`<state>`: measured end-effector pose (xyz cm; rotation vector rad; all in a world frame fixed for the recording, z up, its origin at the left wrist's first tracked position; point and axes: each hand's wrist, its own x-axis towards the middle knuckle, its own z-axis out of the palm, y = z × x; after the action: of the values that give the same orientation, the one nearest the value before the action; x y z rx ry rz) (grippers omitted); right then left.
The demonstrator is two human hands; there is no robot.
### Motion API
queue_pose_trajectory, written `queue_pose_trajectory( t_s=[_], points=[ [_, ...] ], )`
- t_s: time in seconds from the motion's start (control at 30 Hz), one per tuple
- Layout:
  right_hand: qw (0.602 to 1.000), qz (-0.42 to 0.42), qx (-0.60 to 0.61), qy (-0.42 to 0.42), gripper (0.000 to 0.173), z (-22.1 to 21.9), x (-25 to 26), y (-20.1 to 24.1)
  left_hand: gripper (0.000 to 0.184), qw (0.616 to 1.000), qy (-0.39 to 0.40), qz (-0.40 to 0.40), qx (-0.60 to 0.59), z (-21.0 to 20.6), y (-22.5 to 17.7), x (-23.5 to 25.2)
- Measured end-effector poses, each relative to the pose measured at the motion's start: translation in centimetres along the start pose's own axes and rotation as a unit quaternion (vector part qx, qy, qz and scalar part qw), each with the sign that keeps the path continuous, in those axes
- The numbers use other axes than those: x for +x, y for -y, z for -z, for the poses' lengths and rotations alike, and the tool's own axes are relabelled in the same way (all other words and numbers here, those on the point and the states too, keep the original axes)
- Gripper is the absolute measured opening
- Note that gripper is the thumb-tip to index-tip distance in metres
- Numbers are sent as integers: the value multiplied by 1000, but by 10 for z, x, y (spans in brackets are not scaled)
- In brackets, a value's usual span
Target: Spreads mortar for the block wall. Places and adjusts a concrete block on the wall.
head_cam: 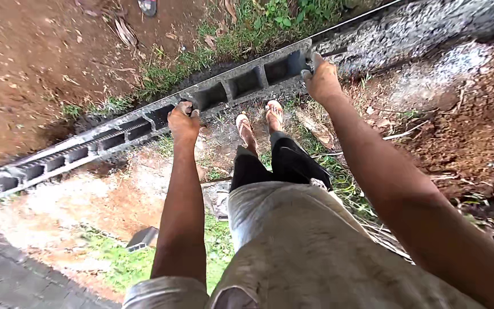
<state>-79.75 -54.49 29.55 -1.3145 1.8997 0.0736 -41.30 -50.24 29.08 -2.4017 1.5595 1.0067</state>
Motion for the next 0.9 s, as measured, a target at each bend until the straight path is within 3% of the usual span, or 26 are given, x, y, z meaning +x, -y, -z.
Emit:
queue_pose_trajectory(
  t_s=[0.1,0.2,0.33,0.4,0.5,0.6,0.67,0.77,0.8,0.87,0.9],
  points=[
    [999,30,37,-15,48,13,-18,-15,38,998,-8,-54,31,8,-3,-4],
    [995,42,92,-13,35,16,-51,-57,42,990,13,-117,74,14,-5,-13],
    [980,-71,182,-34,34,-21,-97,-146,48,965,27,-214,149,12,3,-10],
    [946,-170,267,-72,34,-63,-131,-191,47,951,39,-244,186,13,4,-5],
    [834,-314,425,-157,37,-143,-211,-221,38,938,37,-270,214,12,9,1],
    [708,-408,546,-183,39,-221,-295,-193,35,925,37,-299,234,19,13,9],
    [661,-446,578,-171,39,-282,-346,-164,34,912,46,-320,251,25,13,11],
    [631,-483,585,-161,38,-385,-406,-117,32,899,54,-343,265,32,16,17],
    [622,-498,588,-139,38,-400,-424,-91,31,898,56,-351,261,34,18,19],
    [607,-517,603,-40,41,-388,-458,-35,30,893,53,-364,259,38,20,20],
    [618,-525,585,-26,39,-389,-469,-10,30,891,53,-370,258,39,21,21]
  ],
)
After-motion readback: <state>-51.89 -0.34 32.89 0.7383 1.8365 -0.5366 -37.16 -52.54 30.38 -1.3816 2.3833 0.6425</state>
